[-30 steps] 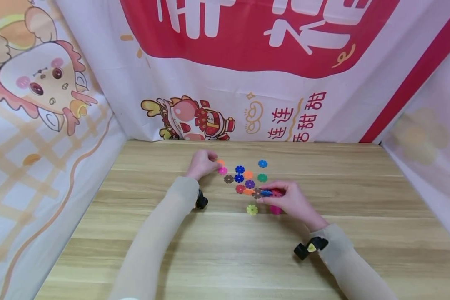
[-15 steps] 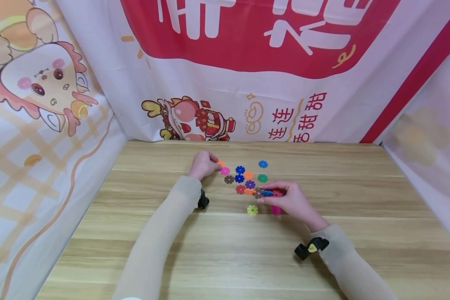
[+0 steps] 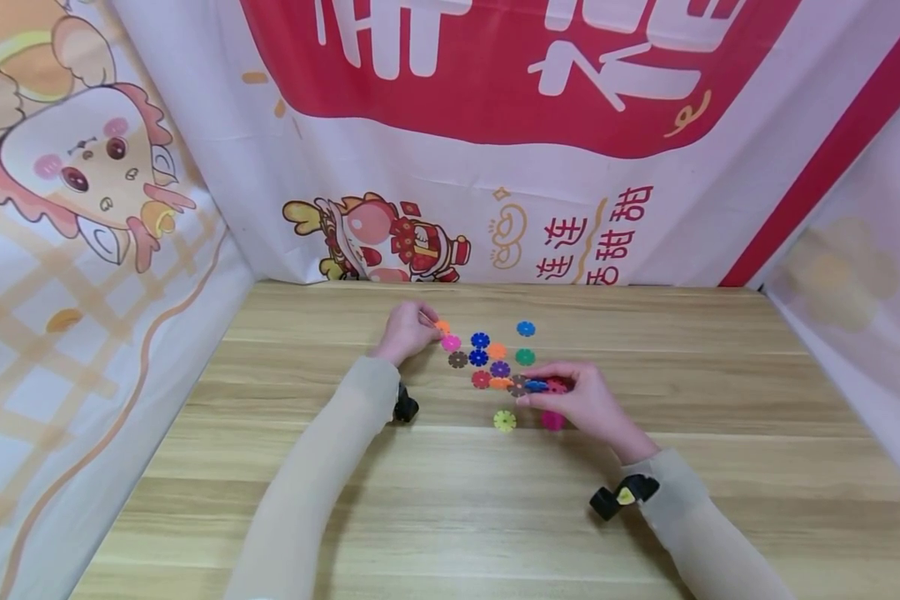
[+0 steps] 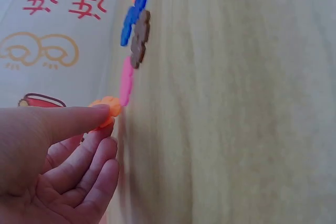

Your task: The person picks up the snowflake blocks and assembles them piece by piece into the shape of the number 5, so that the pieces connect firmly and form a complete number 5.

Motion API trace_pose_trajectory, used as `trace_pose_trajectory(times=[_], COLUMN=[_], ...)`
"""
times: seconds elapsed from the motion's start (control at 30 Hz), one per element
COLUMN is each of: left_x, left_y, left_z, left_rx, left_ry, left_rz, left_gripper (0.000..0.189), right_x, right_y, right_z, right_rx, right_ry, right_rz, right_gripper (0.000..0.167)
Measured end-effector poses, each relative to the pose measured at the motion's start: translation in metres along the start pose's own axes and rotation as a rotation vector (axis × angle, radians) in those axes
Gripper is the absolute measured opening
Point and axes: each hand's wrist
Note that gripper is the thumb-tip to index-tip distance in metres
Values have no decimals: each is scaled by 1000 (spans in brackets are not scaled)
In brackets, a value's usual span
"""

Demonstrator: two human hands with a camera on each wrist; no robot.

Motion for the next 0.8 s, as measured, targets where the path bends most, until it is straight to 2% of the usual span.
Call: trace_pose_trajectory(times=[0.17,0.37,0.63,0.8], left_x=[5,9,2,-4], left_y=[-12,-33,-68,-88], left_z=[0,-1,-1,-3], left_rx=[-62,-115,-183,-208], left_ry=[-43,-104,-169,-212], left_rz=[15,36,123,134], left_gripper=[22,16,17,16], right_x=[1,2,2,2], right_y=[0,-1,-1,-1], right_z=[1,3,2,1], right_rx=[-20,-26,-16,-11], right_ry=[-4,-21,-24,-22], right_rz=[-10,-17,-16,-12], right_gripper=[48,41,41,43])
Point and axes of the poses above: each hand's wrist, its own y-axis towards the middle knuckle, its own x-axis out of the back of the hand, z = x × y, and after that the axes turned 7 degrees about x, right-handed
